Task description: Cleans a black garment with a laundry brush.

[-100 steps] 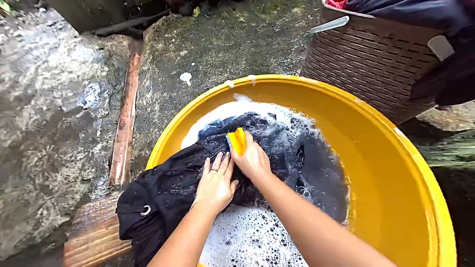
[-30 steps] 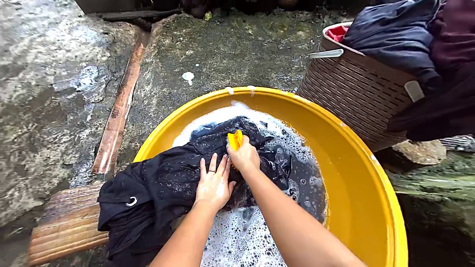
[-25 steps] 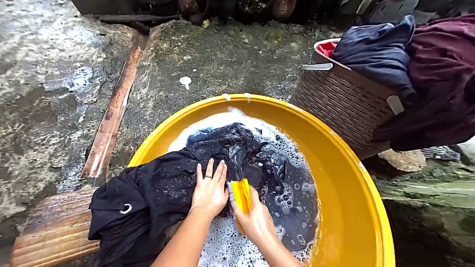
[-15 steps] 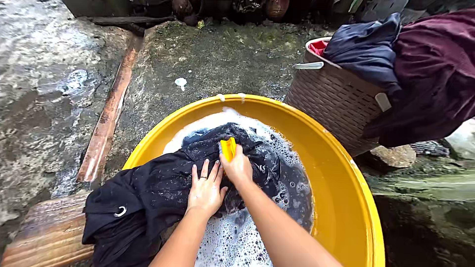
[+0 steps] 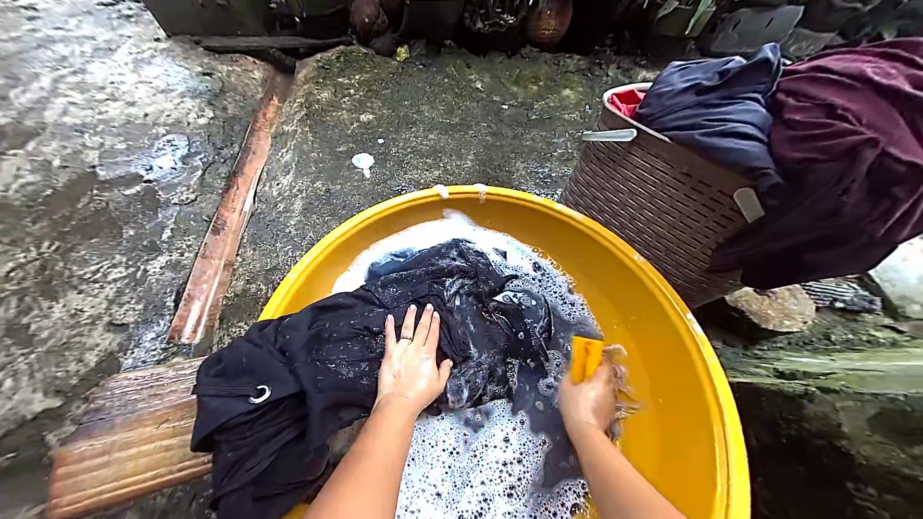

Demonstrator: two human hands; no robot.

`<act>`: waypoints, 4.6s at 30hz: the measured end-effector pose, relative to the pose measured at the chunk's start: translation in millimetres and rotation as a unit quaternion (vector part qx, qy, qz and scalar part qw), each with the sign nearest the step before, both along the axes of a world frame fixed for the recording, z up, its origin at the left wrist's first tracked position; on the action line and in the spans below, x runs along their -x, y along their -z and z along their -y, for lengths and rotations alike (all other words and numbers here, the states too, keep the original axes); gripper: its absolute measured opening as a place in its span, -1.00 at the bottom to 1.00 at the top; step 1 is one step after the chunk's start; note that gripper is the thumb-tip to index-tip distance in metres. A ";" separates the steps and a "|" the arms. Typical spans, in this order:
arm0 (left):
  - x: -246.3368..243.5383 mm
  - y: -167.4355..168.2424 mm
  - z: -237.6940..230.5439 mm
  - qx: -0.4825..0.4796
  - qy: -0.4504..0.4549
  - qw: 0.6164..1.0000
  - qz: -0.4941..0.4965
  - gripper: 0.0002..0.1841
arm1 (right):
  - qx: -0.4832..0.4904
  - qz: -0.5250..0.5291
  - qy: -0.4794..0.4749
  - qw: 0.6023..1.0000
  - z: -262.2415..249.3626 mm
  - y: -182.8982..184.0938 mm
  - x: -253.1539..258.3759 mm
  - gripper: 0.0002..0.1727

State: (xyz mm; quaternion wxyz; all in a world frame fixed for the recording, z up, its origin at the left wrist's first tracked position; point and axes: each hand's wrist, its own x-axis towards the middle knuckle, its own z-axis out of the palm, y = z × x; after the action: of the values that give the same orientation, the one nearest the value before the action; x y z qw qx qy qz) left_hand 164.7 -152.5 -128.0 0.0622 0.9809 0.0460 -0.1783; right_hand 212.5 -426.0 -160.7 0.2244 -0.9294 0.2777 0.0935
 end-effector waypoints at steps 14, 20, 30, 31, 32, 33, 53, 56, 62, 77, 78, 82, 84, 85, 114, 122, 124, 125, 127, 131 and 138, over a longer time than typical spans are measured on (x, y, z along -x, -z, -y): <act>-0.5 -1.4 -3.8 0.007 -0.008 1.000 -0.015 -0.16 | -0.088 -0.099 -0.317 0.939 -190.5 -64.5 -59.3 -0.18; -1.2 -3.6 -1.5 0.021 -0.011 1.000 -0.011 -0.25 | -0.124 -0.102 -0.297 0.941 -156.0 -64.1 0.6 -0.22; -1.2 2.5 -6.3 -0.003 0.006 1.000 0.018 -0.22 | -0.123 -0.054 -0.293 0.947 -186.9 -46.6 -78.2 -0.26; 1.9 4.2 -5.1 -0.002 0.006 1.000 0.020 -0.22 | -0.120 -0.040 -0.291 0.948 -184.1 -44.5 -64.5 -0.28; 1.1 5.0 -2.8 -0.001 0.006 1.000 0.020 -0.22 | -0.119 -0.026 -0.293 0.948 -172.7 -44.0 -43.7 -0.27; -2.6 4.9 -2.2 0.000 0.004 1.000 0.017 -0.23 | -0.126 -0.024 -0.294 0.947 -156.8 -43.5 -20.2 -0.26; -2.3 -2.8 -3.0 0.026 -0.018 0.999 -0.004 -0.26 | -0.234 0.061 -0.280 0.929 -129.1 -66.2 21.5 -0.24; -4.1 -6.4 -1.0 0.038 -0.024 0.999 -0.015 -0.20 | -0.212 0.130 -0.211 0.945 -109.0 -64.4 12.6 -0.27; -1.6 -3.0 -2.2 0.018 -0.015 0.999 -0.022 -0.20 | -0.103 -0.029 0.043 0.993 -38.3 -18.8 -7.1 -0.20; -7.9 -112.1 -47.5 0.073 0.052 0.977 -0.195 -0.35 | -0.175 0.002 -0.152 0.973 -94.7 -30.1 -1.0 -0.25; 0.9 -141.6 -60.5 0.070 0.047 0.978 -0.189 -0.40 | -0.179 0.019 -0.113 0.977 -83.2 -26.5 0.2 -0.23; 66.9 -204.9 -122.4 0.025 0.016 0.991 -0.130 -0.35 | -0.173 0.090 0.059 0.979 -36.0 -12.4 20.8 -0.10; 98.0 -196.8 -139.8 0.007 -0.027 0.995 -0.092 -0.14 | -0.145 0.075 0.106 0.981 -14.3 -4.1 32.6 -0.05; 109.8 -183.0 -140.2 0.003 -0.051 0.996 -0.070 -0.02 | -0.136 0.041 0.114 0.983 -9.3 -2.7 37.3 -0.06; 176.4 -56.9 -164.3 0.014 0.009 0.920 0.393 -0.59 | -0.227 0.124 -0.555 0.791 -275.8 -113.6 66.8 -0.17; 171.1 -48.4 -165.2 0.018 0.013 0.909 0.416 -0.61 | -0.002 0.011 -0.338 0.941 -141.6 -35.1 -90.4 -0.12; 172.5 -45.1 -162.3 0.011 0.012 0.908 0.418 -0.60 | -0.059 0.018 -0.303 0.951 -168.9 -61.7 -68.0 -0.14; 171.0 -45.2 -162.4 0.008 0.012 0.910 0.415 -0.60 | -0.109 0.040 -0.310 0.943 -194.8 -82.4 -47.2 -0.15; 172.6 -46.1 -162.3 0.006 0.013 0.914 0.406 -0.60 | -0.207 0.076 -0.412 0.884 -249.6 -113.9 15.7 -0.16; 177.0 -48.0 -165.0 0.008 0.019 0.915 0.403 -0.60 | -0.214 0.117 -0.560 0.792 -271.8 -107.0 71.7 -0.21; 166.9 -47.8 -163.3 -0.014 0.027 0.908 0.417 -0.63 | 0.028 -0.031 -0.276 0.960 -86.8 -24.6 -62.5 -0.13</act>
State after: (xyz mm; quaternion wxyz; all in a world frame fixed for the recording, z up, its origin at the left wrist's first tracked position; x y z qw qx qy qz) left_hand -2.3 10.8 -80.2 0.0573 0.9675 -0.0084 0.2463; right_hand 275.0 -339.3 -136.1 0.1549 -0.9724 0.0195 0.1731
